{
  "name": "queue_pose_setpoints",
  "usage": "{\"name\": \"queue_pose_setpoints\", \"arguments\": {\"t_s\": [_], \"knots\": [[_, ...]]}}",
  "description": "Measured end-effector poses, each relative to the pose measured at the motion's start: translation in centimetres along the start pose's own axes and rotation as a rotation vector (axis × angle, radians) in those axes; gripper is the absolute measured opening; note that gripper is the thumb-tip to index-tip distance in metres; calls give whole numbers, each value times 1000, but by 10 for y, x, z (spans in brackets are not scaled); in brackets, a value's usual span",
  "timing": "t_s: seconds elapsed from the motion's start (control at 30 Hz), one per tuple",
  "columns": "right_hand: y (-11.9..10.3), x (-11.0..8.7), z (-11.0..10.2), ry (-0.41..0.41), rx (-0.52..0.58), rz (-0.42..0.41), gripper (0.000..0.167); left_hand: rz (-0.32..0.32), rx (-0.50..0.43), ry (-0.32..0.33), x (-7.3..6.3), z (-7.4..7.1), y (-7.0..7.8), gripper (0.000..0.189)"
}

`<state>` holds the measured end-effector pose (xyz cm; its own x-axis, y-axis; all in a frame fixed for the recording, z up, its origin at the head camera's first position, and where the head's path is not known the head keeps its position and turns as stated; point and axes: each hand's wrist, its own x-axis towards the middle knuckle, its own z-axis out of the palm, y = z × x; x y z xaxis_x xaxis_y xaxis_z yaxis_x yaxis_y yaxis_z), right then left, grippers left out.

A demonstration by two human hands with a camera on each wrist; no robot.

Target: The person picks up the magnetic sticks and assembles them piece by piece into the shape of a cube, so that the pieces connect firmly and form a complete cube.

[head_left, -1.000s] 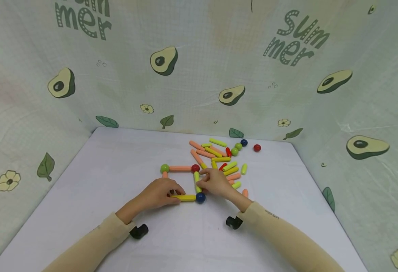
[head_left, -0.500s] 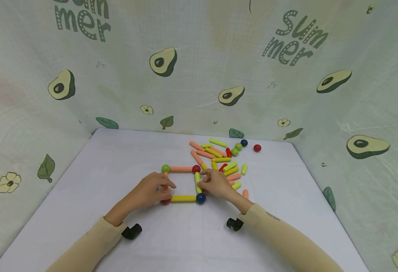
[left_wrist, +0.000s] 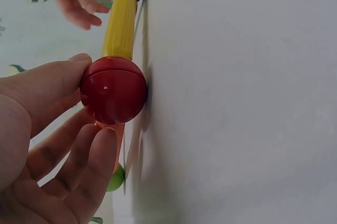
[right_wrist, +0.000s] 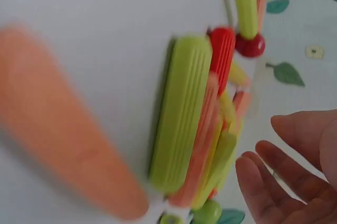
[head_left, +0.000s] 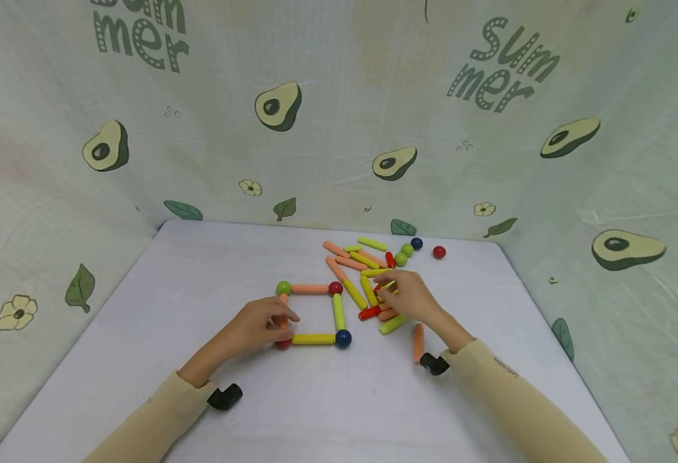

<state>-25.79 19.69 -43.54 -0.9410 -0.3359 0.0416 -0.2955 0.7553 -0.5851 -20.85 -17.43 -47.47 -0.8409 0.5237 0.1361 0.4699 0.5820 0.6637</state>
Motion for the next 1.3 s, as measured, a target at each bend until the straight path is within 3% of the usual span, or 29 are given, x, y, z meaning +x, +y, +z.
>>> {"name": "queue_pose_setpoints", "arguments": {"t_s": [0.2,0.33,0.47,0.6,0.8,1.0,1.3], "knots": [[50,2,-31,57,-215,-18,32,-40,6,9,-1,1,-1,23],[69,1,-42,42,-269,-20,32,-68,13,41,6,-4,-3,22],[82,-2,-46,1,-282,-28,32,-68,-4,103,20,-11,-14,28],[90,-3,-44,-30,-263,-40,32,-80,-13,125,36,-16,-31,34],[97,-4,-41,-54,-273,-87,29,-104,-14,65,49,-20,-51,33],[99,-6,-43,-44,-289,-121,26,-114,-68,28,52,-24,-54,32],[99,-5,-41,-59,-288,-123,24,-99,-66,11,53,-25,-55,31]]}}
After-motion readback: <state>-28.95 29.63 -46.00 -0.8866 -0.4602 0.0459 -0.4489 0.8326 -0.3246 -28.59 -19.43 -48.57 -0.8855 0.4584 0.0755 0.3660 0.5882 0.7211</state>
